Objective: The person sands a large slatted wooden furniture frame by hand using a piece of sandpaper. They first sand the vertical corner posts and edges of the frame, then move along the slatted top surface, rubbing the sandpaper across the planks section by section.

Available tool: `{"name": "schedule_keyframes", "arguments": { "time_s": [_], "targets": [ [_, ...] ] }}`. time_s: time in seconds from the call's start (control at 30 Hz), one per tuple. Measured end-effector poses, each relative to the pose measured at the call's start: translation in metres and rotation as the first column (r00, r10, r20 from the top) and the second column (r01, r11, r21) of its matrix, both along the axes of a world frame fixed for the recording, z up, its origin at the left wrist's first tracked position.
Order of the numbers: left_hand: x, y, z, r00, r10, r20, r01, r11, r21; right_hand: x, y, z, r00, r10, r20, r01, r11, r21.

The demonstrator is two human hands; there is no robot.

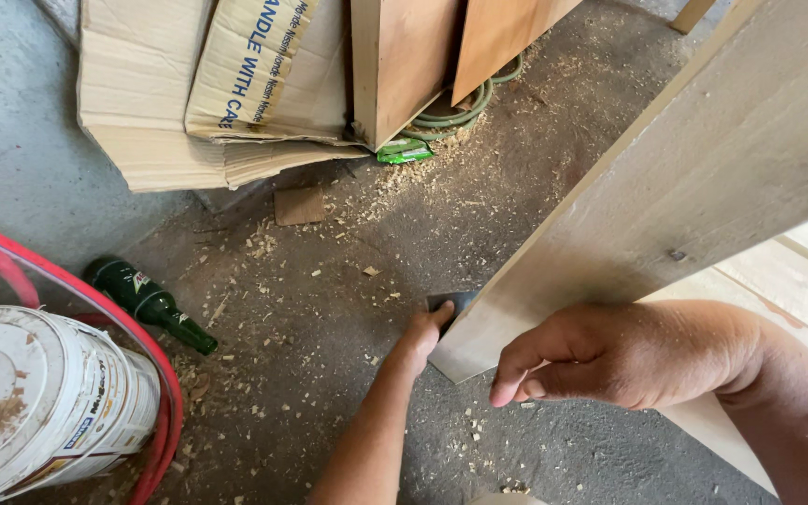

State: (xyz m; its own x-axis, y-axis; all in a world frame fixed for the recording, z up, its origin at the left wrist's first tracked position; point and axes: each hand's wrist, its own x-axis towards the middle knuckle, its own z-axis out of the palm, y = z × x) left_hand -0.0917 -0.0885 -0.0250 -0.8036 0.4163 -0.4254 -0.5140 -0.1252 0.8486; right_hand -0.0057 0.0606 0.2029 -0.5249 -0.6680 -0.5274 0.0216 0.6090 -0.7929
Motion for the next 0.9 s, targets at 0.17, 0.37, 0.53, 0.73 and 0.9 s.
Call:
{"name": "schedule_keyframes", "arguments": {
  "time_s": [0.17,0.37,0.53,0.73,0.9],
  "targets": [
    [-0.023,0.01,0.01,0.978,-0.204,-0.046,0.207,0.915,0.346,0.002,-0.002,-0.001,1.0,-0.005,-0.011,0.005,0.999,-0.037],
    [-0.018,0.001,-0.005,0.989,-0.11,0.101,0.119,0.989,-0.083,0.0,0.0,0.003,0.998,-0.001,0.059,0.006,0.997,-0.081],
    [-0.02,0.011,0.004,0.99,-0.14,-0.032,0.143,0.973,0.183,0.0,0.001,-0.001,1.0,-0.002,0.009,0.003,0.998,-0.063],
    [0.001,0.012,0.001,0.993,0.116,-0.029,-0.109,0.978,0.18,-0.001,-0.003,0.0,0.998,-0.041,0.048,0.043,0.998,-0.036],
    [0.004,0.008,-0.007,0.992,0.12,-0.026,-0.118,0.99,0.078,-0.002,-0.009,0.004,0.992,-0.101,0.071,0.094,0.991,0.09]
  ]
}}
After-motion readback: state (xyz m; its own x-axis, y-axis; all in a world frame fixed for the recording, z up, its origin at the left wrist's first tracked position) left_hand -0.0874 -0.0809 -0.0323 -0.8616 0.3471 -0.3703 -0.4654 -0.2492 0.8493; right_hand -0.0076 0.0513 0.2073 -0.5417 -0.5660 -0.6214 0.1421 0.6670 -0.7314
